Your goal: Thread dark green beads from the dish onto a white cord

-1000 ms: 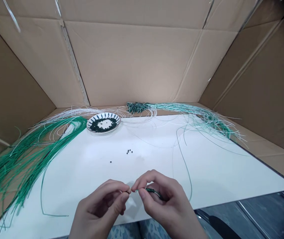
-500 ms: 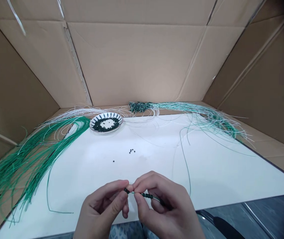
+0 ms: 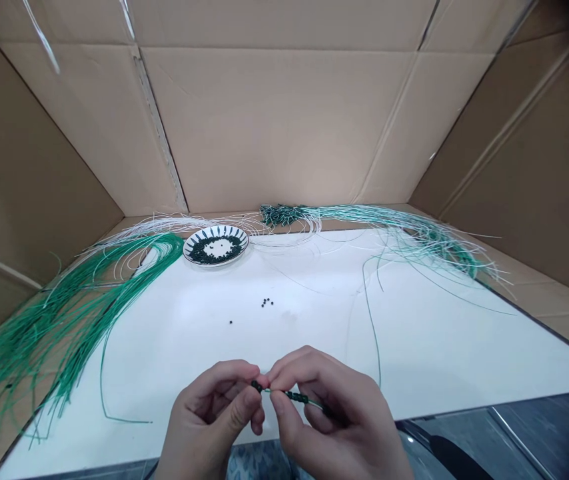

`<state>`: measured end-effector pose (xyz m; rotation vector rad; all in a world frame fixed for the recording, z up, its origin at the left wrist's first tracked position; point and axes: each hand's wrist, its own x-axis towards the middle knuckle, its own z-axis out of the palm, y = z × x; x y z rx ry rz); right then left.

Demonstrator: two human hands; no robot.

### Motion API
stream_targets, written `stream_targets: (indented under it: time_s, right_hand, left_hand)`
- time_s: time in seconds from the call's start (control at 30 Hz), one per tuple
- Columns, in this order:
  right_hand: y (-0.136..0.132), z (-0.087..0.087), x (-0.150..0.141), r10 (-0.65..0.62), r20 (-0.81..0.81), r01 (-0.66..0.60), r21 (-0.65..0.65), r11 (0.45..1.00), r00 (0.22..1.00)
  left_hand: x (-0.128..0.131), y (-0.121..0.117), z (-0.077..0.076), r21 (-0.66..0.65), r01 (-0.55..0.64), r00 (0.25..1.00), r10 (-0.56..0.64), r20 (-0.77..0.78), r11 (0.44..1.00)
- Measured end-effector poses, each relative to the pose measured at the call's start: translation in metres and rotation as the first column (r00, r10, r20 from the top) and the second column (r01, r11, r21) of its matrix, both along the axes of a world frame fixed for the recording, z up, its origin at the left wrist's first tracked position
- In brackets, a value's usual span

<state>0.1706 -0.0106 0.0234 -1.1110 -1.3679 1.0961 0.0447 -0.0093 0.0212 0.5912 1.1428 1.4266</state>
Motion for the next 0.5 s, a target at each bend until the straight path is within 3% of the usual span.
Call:
stream_targets:
  time_s: [0.37,0.5]
  right_hand:
    - [0.001,-0.003,0.003,-0.013,0.089,-0.001,0.162,0.987,0.996]
    - [-0.001,-0.004,0.001,-0.068,0.117,0.040,0.228,0.973,0.991]
  left_hand:
    - [0.003,-0.001,-0.002,-0.002,-0.034,0.999,0.034,0.002,0.999]
    - [-0.008,-0.002,-0.016,0.141,0.016,0.995,-0.001,-0.104,0.990]
